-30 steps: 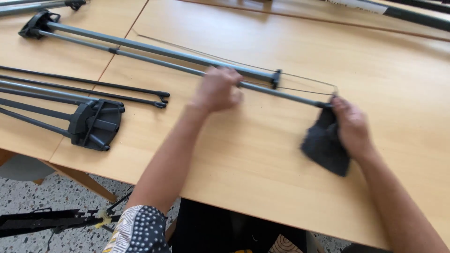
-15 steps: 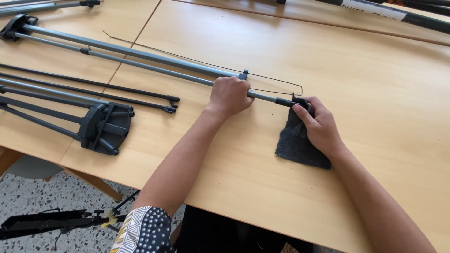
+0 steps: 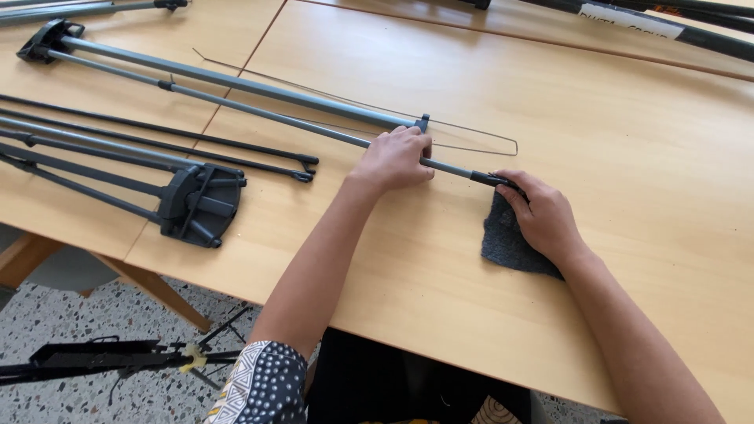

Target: The person wipes a long metal pole with a dark cloth, then removes a small black plastic cap from one end and wipes it. They place the cap back on the pole and set it aside. Next, they pick up a black telescoping pole, extend it, and attach a multi-pronged black plastic connector to one end, then remove the connector and set the pole aside.

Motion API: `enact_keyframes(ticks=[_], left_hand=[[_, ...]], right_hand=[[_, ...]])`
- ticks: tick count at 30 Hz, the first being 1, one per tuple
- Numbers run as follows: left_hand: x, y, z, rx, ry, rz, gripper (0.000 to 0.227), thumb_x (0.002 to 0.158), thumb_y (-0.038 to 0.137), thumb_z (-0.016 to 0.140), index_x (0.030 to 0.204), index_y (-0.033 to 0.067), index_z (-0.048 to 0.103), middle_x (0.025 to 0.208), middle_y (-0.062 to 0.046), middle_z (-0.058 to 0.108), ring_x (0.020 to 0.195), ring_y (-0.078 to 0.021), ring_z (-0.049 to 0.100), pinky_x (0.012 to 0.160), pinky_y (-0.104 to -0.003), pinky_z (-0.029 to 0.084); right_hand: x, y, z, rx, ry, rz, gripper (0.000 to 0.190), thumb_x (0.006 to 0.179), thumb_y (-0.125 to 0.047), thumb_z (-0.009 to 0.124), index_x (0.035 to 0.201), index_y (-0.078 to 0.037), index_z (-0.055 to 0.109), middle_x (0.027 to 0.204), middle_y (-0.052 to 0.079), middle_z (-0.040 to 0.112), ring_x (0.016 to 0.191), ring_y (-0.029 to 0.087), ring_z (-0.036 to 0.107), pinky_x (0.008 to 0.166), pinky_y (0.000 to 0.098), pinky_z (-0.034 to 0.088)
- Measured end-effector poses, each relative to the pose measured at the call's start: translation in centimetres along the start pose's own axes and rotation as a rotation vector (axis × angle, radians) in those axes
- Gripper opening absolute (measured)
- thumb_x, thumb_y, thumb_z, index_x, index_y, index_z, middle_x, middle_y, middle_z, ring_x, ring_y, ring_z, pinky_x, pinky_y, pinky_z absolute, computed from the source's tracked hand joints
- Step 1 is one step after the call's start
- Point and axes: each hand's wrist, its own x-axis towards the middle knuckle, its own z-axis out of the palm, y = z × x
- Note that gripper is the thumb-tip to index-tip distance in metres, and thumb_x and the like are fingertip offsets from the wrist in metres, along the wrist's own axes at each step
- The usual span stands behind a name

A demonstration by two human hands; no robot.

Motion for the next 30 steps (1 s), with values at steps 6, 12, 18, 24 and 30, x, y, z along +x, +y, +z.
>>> enact_keyframes(ticks=[6,12,18,24,30], left_hand=[[-1.1,-2.3,-8.0,-0.160,-0.183,-0.144,0.042,0.091,0.041,0.060,0.114,0.0074,0.071,0.119,-0.019,0.071,0.123,-0.0418,0.062,0.103,-0.058,0.049],[2.4,-20.5,-13.3,0.125,0.061,-0.382,0.031,0.092,0.029,0.056,0.106,0.0167,0.080,0.107,-0.015,0.077,0.112,-0.0394,0.070,0.093,-0.055,0.055],[2.5,-45.5,-18.7,0.626,0.303,-0.553,0.041,0.088,0.014,0.061,0.128,0.0126,0.063,0.123,-0.018,0.060,0.112,-0.0377,0.061,0.089,-0.050,0.052],[6.5,-54.9,-20.9,0.555,0.266,-0.684,0.075,0.081,0.024,0.074,0.147,0.0082,0.042,0.141,-0.016,0.049,0.130,-0.0370,0.047,0.100,-0.055,0.040],[9.0,-59.4,-23.1,0.366,0.020,-0.846,0.087,0.091,0.007,0.062,0.163,0.0290,0.018,0.172,-0.010,0.015,0.157,-0.0361,0.007,0.124,-0.063,0.009]], right_hand=[[0.6,1.2,0.7,-0.041,0.004,-0.030,0.027,0.110,-0.024,0.061,0.133,-0.015,0.070,0.113,0.014,0.074,0.107,0.039,0.069,0.091,0.0520,0.054],[3.5,-2.2,4.0,-0.135,-0.053,-0.099,0.031,0.100,-0.026,0.064,0.130,-0.021,0.070,0.117,0.011,0.075,0.111,0.036,0.069,0.093,0.0512,0.056],[6.3,-7.8,9.9,-0.210,-0.071,-0.219,0.030,0.094,-0.030,0.067,0.124,-0.024,0.071,0.119,-0.005,0.076,0.104,0.018,0.074,0.078,0.0334,0.057],[8.5,-11.1,12.5,-0.270,-0.130,-0.243,0.030,0.093,-0.033,0.064,0.123,-0.030,0.068,0.103,-0.012,0.076,0.091,0.014,0.074,0.063,0.0338,0.057],[8.8,-9.3,14.5,-0.326,-0.010,-0.319,0.032,0.088,-0.034,0.070,0.121,-0.030,0.070,0.094,-0.013,0.073,0.063,0.009,0.069,0.054,0.0239,0.054]])
